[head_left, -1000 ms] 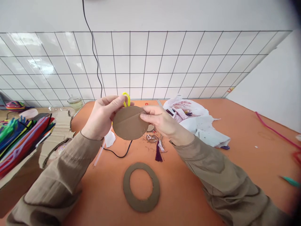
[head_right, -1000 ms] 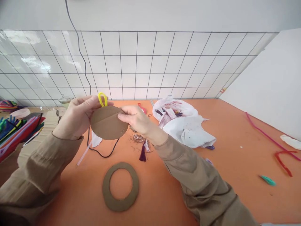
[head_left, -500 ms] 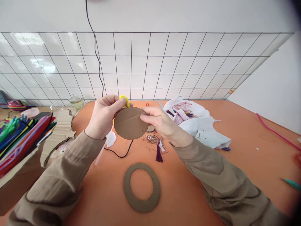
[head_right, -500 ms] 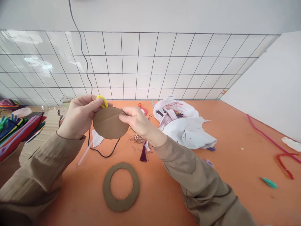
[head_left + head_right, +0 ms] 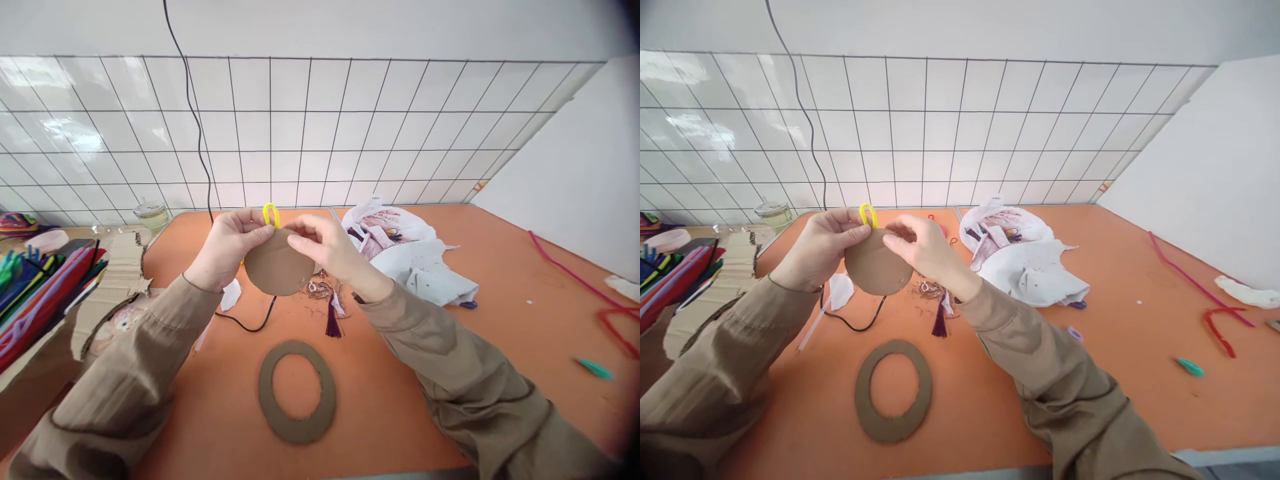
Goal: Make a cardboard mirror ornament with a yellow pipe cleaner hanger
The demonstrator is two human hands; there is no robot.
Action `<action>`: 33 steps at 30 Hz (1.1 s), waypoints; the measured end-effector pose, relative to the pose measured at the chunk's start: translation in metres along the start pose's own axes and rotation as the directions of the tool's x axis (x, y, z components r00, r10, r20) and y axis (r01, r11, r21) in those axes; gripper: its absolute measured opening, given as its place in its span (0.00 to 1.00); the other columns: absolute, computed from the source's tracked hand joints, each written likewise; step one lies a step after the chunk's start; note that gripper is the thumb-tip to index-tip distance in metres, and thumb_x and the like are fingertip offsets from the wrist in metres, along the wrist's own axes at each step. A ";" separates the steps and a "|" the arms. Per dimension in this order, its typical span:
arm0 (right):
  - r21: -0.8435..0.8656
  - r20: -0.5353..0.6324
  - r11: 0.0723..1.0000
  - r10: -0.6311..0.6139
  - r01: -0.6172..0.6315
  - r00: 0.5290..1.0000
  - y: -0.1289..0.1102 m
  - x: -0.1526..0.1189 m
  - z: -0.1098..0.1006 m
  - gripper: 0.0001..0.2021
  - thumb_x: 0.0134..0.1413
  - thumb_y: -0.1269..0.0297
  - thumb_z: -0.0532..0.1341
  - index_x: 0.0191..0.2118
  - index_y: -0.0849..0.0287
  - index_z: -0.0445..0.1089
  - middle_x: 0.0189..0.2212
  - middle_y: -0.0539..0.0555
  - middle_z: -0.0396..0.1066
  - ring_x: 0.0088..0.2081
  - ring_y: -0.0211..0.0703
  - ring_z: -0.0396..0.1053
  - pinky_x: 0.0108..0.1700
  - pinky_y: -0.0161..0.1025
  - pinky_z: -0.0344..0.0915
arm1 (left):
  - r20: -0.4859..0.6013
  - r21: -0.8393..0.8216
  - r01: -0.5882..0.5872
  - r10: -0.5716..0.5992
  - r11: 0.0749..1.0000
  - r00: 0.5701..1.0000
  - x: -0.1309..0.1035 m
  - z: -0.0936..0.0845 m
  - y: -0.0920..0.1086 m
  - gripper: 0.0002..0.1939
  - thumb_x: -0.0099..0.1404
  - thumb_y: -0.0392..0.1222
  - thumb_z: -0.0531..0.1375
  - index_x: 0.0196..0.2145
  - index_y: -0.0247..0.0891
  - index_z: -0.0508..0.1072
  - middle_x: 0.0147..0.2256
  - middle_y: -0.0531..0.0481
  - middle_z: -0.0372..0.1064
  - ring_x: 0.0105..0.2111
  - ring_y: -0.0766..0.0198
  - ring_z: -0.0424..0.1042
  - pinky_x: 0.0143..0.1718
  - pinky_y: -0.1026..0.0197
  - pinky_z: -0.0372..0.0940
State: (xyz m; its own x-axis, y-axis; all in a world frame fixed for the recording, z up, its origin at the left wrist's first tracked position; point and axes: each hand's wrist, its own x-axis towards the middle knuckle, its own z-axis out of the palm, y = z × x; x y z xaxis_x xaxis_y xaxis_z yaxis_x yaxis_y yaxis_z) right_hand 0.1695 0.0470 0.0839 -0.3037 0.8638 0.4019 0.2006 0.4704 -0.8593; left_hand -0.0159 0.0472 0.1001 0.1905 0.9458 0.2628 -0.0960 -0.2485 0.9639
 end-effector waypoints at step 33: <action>0.175 0.093 0.953 0.236 -0.249 0.967 0.027 0.005 -0.005 0.10 0.41 0.60 0.65 0.24 0.59 0.65 0.24 0.48 0.62 0.27 0.37 0.59 0.30 0.37 0.52 | 0.145 0.135 0.237 -0.256 0.962 0.956 0.006 0.000 -0.028 0.16 0.48 0.45 0.72 0.28 0.38 0.70 0.24 0.51 0.71 0.24 0.63 0.69 0.25 0.63 0.56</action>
State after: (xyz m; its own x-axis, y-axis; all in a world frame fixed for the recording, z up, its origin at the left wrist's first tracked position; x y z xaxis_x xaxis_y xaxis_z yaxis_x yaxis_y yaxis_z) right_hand 0.1775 0.0648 0.0645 -0.3333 0.9296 0.1570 0.1039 0.2017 -0.9739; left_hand -0.0116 0.0600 0.0750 0.3483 0.9373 0.0107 0.0851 -0.0430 0.9954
